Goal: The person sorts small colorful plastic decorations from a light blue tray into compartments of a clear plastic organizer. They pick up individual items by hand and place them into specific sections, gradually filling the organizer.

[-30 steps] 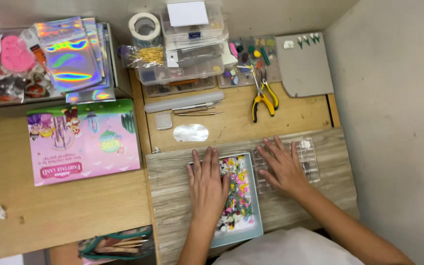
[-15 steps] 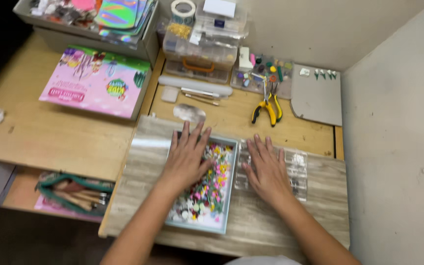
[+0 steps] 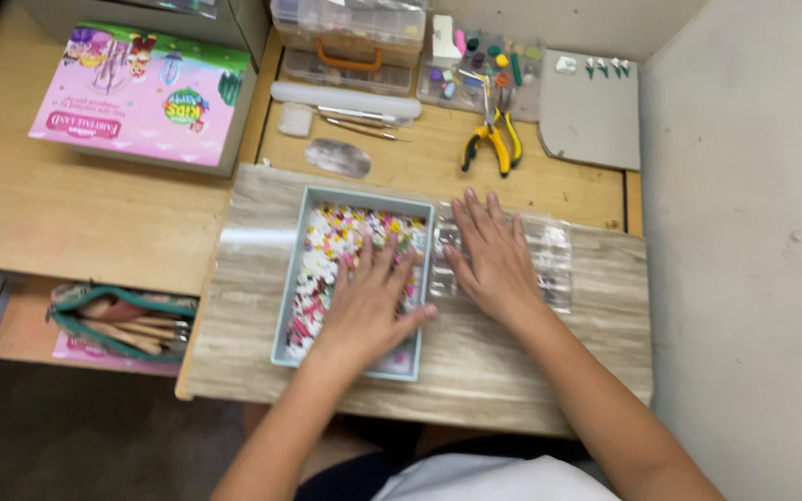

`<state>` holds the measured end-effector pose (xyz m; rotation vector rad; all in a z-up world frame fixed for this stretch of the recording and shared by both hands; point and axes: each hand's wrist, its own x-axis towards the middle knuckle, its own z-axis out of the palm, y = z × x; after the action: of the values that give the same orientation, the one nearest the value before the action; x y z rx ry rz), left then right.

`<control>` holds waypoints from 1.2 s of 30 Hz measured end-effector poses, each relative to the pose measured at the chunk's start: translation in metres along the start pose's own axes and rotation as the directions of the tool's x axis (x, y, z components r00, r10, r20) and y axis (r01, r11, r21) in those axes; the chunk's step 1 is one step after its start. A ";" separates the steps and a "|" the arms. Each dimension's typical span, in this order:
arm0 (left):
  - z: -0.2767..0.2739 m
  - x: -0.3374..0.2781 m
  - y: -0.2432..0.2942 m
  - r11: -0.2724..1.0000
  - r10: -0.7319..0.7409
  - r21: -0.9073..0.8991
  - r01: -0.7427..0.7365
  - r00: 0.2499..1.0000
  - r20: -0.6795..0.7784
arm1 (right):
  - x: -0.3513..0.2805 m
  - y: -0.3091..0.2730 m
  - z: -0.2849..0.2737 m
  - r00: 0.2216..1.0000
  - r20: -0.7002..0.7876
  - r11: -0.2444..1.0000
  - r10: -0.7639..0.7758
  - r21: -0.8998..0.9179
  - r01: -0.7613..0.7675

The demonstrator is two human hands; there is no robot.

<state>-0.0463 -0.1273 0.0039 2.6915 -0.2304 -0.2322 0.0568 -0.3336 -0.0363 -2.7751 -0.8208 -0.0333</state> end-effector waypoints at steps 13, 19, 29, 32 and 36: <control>0.046 0.010 -0.009 0.998 0.011 0.062 -0.001 0.988 -0.156 | -0.011 -0.001 -0.011 0.999 0.038 0.998 -0.038 -0.054 0.040; 0.025 0.002 0.001 1.000 0.004 0.004 -0.004 0.997 -0.079 | -0.030 0.018 -0.005 0.991 -0.116 0.987 -0.061 0.139 0.077; 0.038 -0.006 0.031 0.996 -0.082 0.003 0.084 0.979 -0.187 | -0.107 0.043 -0.016 0.991 -0.127 0.997 0.039 0.072 -0.030; 0.048 -0.008 0.044 0.989 -0.147 -0.026 0.145 0.973 -0.179 | -0.108 0.053 -0.006 0.982 -0.189 0.999 -0.015 0.036 0.022; 0.054 -0.006 0.045 0.985 -0.167 -0.081 0.155 0.970 -0.179 | -0.098 0.067 0.011 0.925 -0.350 0.985 -0.147 0.028 0.167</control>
<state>-0.0686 -0.1882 -0.0248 2.6462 0.0517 -0.0359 0.0098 -0.4378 -0.0717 -2.5337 -0.9263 -0.5053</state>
